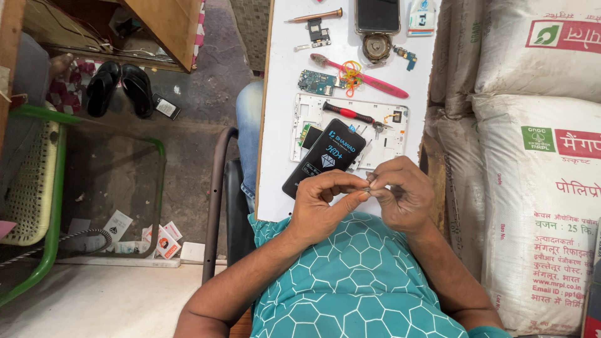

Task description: The person sits on a chair and works on a small phone component held at their lap, using both hands to pinch, turn and reposition the tiny part. A disassembled phone, circuit boards and screwdrivers lie on the work board in front of them.

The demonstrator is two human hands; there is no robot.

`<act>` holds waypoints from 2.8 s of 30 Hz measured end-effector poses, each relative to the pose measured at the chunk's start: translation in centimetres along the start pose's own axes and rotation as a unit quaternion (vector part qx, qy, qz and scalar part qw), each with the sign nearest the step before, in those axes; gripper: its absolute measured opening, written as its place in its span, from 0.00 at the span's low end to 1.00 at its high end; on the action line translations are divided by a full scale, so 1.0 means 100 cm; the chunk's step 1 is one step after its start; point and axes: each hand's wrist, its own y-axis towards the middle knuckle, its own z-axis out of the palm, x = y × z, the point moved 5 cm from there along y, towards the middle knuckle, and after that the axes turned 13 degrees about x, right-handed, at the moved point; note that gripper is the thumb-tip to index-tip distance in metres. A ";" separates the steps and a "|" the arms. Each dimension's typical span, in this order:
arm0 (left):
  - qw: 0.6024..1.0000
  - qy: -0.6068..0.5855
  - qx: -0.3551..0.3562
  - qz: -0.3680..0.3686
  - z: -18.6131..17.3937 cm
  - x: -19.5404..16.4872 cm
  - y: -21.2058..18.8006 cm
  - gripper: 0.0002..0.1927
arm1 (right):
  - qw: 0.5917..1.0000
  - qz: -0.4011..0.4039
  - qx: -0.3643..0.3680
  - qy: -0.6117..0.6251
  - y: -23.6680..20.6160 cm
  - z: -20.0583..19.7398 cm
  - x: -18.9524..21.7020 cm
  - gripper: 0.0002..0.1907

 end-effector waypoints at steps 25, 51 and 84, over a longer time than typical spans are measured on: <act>0.991 -0.119 -0.003 -0.054 -0.004 0.022 0.000 0.10 | 1.000 -0.009 -0.006 0.014 -0.001 0.000 -0.002 0.12; 0.989 -0.135 -0.001 -0.053 -0.008 0.027 0.000 0.10 | 0.999 -0.031 -0.013 -0.004 0.002 -0.002 0.001 0.11; 0.995 -0.083 -0.054 -0.021 -0.006 0.016 -0.003 0.08 | 0.992 0.051 -0.034 0.112 0.009 -0.005 0.032 0.09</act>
